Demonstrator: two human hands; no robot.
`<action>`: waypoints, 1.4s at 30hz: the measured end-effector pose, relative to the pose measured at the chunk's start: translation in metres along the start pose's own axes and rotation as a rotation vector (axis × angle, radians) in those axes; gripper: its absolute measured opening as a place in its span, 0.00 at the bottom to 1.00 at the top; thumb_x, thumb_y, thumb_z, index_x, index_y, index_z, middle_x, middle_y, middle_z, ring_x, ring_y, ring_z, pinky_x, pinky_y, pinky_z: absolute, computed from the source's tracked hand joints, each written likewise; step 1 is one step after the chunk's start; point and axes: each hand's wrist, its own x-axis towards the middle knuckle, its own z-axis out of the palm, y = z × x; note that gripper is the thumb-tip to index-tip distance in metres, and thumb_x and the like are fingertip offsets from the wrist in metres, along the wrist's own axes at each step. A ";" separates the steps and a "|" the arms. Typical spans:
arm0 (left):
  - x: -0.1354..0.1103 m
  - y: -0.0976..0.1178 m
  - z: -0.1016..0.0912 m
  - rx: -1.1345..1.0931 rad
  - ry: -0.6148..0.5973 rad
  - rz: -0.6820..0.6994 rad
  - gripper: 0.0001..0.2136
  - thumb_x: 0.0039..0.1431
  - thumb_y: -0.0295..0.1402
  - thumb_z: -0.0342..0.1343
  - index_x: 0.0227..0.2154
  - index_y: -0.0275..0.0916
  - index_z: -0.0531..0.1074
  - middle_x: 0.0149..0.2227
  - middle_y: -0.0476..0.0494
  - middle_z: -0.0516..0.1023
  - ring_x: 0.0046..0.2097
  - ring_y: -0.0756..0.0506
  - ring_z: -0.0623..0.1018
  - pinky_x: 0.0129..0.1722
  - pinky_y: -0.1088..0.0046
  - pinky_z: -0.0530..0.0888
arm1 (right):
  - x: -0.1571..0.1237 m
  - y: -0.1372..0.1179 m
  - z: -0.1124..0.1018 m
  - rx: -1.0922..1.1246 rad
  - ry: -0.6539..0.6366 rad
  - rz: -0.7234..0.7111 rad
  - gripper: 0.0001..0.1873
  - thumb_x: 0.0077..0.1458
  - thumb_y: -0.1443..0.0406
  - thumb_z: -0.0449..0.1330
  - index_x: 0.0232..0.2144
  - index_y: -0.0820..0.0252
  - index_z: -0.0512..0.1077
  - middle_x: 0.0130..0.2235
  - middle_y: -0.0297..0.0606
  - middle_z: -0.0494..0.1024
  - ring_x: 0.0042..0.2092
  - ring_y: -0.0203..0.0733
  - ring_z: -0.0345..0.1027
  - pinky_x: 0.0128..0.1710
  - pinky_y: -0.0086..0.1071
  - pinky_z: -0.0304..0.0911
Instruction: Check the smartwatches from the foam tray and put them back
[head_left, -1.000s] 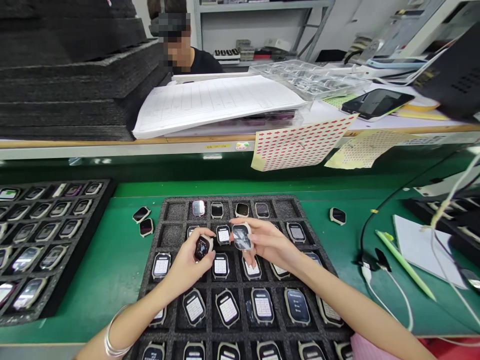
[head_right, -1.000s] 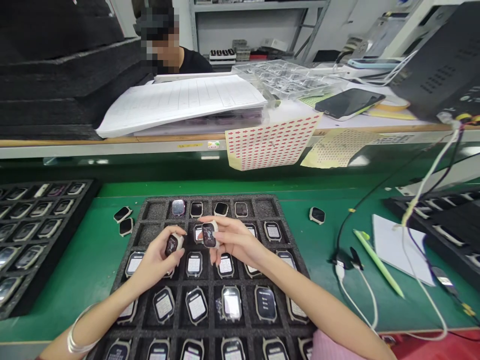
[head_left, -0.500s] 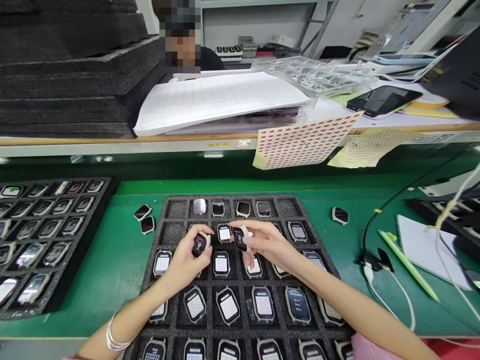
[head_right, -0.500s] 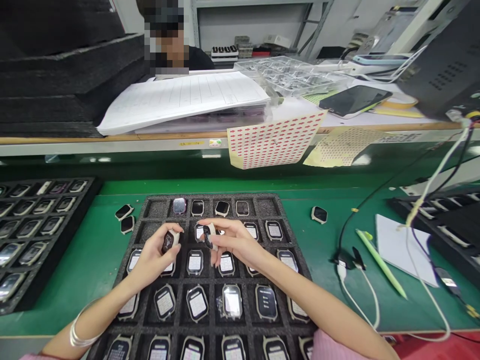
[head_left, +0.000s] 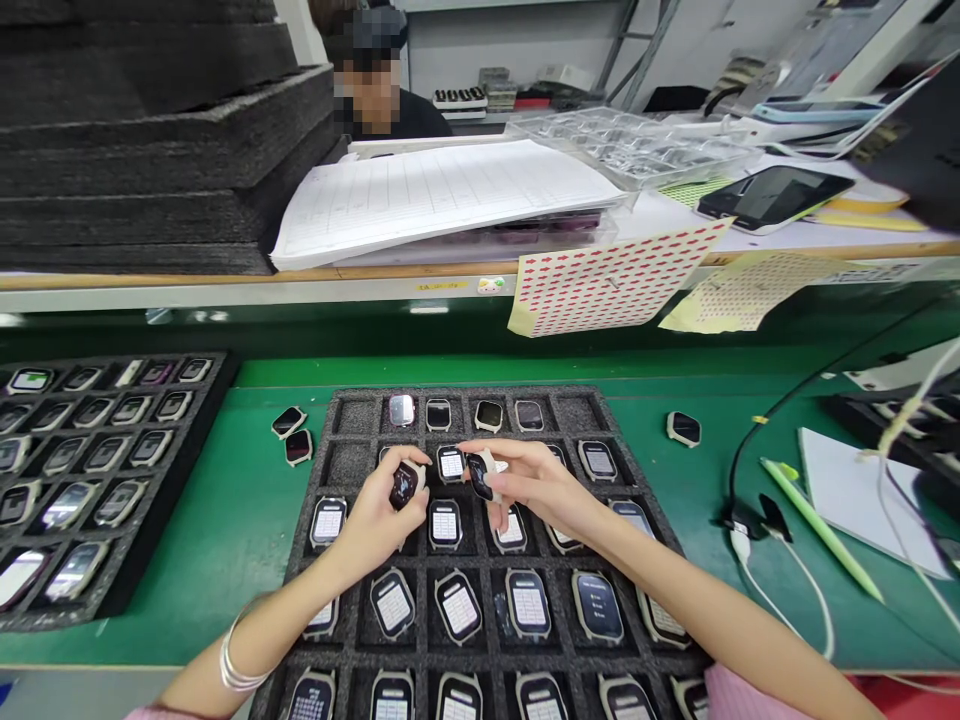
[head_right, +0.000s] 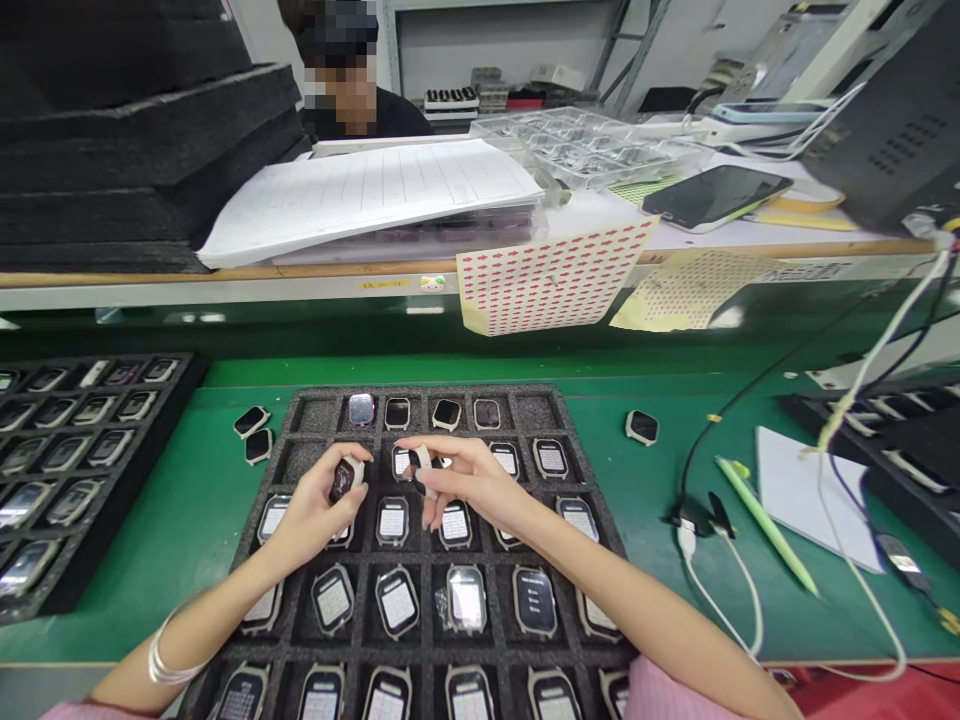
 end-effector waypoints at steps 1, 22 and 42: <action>0.000 0.000 0.000 -0.008 0.003 -0.002 0.14 0.55 0.27 0.51 0.45 0.42 0.63 0.30 0.54 0.64 0.23 0.53 0.63 0.24 0.77 0.62 | 0.000 -0.001 0.000 -0.001 0.005 -0.002 0.21 0.53 0.65 0.65 0.50 0.63 0.71 0.37 0.44 0.78 0.23 0.37 0.73 0.22 0.28 0.72; 0.004 -0.002 -0.006 0.021 0.055 0.022 0.13 0.55 0.28 0.51 0.44 0.41 0.63 0.29 0.54 0.62 0.21 0.54 0.59 0.22 0.78 0.59 | -0.001 -0.008 -0.003 -0.065 0.078 -0.031 0.21 0.52 0.64 0.65 0.49 0.63 0.72 0.32 0.41 0.77 0.22 0.38 0.72 0.21 0.29 0.72; 0.006 0.006 -0.002 -0.559 -0.157 -0.135 0.24 0.50 0.28 0.52 0.53 0.39 0.62 0.44 0.40 0.73 0.41 0.41 0.76 0.35 0.65 0.75 | -0.002 -0.002 -0.002 0.004 -0.001 0.055 0.20 0.56 0.65 0.60 0.50 0.60 0.65 0.42 0.45 0.75 0.29 0.42 0.76 0.24 0.29 0.72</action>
